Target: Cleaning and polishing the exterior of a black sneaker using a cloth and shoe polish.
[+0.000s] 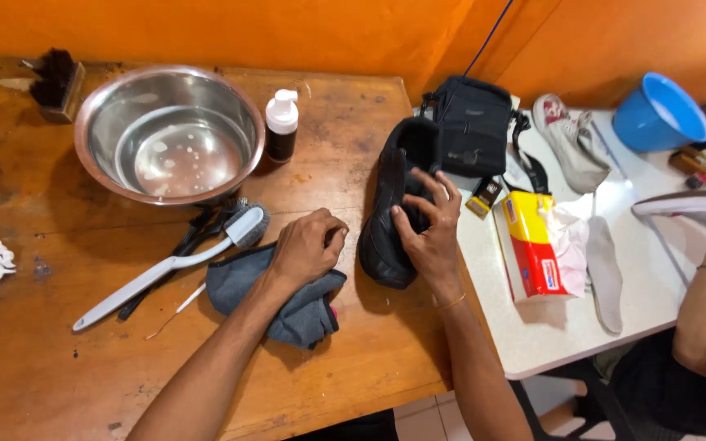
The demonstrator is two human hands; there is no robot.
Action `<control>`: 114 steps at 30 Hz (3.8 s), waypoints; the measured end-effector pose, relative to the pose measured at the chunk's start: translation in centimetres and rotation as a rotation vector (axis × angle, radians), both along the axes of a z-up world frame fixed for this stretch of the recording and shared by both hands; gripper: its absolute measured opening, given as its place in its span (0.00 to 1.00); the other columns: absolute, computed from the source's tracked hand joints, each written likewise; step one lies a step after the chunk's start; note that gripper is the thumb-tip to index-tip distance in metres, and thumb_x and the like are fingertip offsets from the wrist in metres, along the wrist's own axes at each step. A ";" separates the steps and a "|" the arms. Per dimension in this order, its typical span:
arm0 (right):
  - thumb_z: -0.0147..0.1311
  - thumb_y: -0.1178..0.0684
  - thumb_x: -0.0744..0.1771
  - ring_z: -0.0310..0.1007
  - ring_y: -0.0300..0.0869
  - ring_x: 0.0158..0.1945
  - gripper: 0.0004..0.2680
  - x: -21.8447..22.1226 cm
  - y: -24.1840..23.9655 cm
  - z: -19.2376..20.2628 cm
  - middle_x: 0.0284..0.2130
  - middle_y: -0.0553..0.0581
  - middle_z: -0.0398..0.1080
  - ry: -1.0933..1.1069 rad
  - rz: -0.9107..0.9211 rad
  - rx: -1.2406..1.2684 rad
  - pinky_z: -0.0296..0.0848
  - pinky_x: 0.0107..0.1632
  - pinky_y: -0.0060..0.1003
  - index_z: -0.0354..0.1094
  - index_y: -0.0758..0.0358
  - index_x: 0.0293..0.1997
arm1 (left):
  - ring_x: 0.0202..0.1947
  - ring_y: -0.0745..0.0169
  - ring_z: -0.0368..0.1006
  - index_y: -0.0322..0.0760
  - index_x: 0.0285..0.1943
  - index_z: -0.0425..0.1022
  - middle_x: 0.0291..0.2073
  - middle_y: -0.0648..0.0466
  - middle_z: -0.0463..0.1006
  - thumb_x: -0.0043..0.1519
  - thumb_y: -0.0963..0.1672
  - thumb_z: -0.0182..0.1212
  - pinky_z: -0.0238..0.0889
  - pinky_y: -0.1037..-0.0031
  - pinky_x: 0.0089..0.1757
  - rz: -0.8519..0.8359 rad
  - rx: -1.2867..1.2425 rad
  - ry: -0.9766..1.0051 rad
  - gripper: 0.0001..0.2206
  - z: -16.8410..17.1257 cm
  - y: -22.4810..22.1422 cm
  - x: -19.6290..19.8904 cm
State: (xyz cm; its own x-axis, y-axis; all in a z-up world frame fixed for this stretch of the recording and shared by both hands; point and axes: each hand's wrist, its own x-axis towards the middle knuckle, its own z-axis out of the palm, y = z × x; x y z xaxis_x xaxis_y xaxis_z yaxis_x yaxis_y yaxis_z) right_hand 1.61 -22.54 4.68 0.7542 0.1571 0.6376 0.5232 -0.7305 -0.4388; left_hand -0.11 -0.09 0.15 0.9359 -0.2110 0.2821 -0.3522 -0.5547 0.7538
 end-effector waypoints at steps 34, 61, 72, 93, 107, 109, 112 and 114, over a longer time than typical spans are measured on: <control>0.55 0.60 0.66 0.80 0.45 0.29 0.05 2.7 -0.4 -0.1 0.27 0.63 0.75 0.633 0.355 1.272 0.79 0.33 0.32 0.68 0.72 0.41 | 0.35 0.43 0.80 0.35 0.67 0.68 0.35 0.47 0.79 0.61 0.45 0.56 0.73 0.50 0.35 0.042 -0.032 0.035 0.24 1.3 0.4 -1.0; 0.52 0.55 0.67 0.80 0.41 0.33 0.07 3.1 -1.0 0.2 0.28 0.60 0.76 0.644 0.287 1.262 0.79 0.40 0.33 0.71 0.69 0.43 | 0.33 0.46 0.80 0.42 0.44 0.83 0.32 0.49 0.79 0.62 0.45 0.58 0.73 0.59 0.34 0.052 -0.039 0.069 0.08 1.3 0.2 -0.9; 0.54 0.57 0.66 0.79 0.41 0.31 0.06 2.7 -0.6 0.5 0.27 0.60 0.75 0.637 0.324 1.265 0.79 0.37 0.31 0.69 0.70 0.41 | 0.34 0.47 0.80 0.42 0.43 0.82 0.32 0.50 0.79 0.62 0.45 0.58 0.73 0.60 0.35 0.051 -0.035 0.068 0.08 0.8 0.3 -0.8; 0.55 0.59 0.66 0.80 0.41 0.31 0.07 2.5 -0.2 0.7 0.28 0.61 0.75 0.616 0.317 1.239 0.79 0.37 0.30 0.69 0.72 0.43 | 0.34 0.43 0.79 0.42 0.42 0.82 0.32 0.48 0.78 0.62 0.45 0.57 0.72 0.58 0.35 0.038 -0.047 0.059 0.08 0.9 0.4 -0.9; 0.56 0.58 0.66 0.78 0.38 0.36 0.08 2.1 -0.3 0.6 0.31 0.59 0.76 0.597 0.307 1.202 0.77 0.41 0.30 0.72 0.71 0.47 | 0.36 0.42 0.79 0.43 0.43 0.83 0.34 0.47 0.79 0.63 0.45 0.58 0.73 0.58 0.35 0.037 -0.033 0.092 0.08 1.5 0.2 -1.0; 0.55 0.58 0.66 0.78 0.38 0.36 0.09 2.1 -0.3 0.5 0.31 0.59 0.76 0.598 0.311 1.199 0.77 0.41 0.30 0.72 0.72 0.48 | 0.36 0.42 0.79 0.43 0.44 0.83 0.34 0.47 0.80 0.63 0.45 0.58 0.73 0.58 0.36 0.043 -0.029 0.096 0.08 1.5 0.3 -1.0; 0.55 0.58 0.66 0.78 0.38 0.36 0.09 2.2 -0.4 0.2 0.32 0.59 0.76 0.597 0.313 1.189 0.77 0.42 0.30 0.72 0.72 0.48 | 0.35 0.42 0.79 0.43 0.43 0.84 0.33 0.47 0.80 0.62 0.45 0.58 0.73 0.58 0.35 0.042 -0.032 0.091 0.08 1.4 0.3 -1.0; 0.55 0.58 0.66 0.78 0.38 0.37 0.09 2.1 -0.3 0.4 0.32 0.59 0.76 0.606 0.317 1.194 0.76 0.42 0.29 0.71 0.72 0.49 | 0.35 0.41 0.79 0.43 0.43 0.84 0.34 0.47 0.80 0.63 0.44 0.58 0.72 0.57 0.35 0.044 -0.038 0.091 0.08 1.3 0.3 -1.0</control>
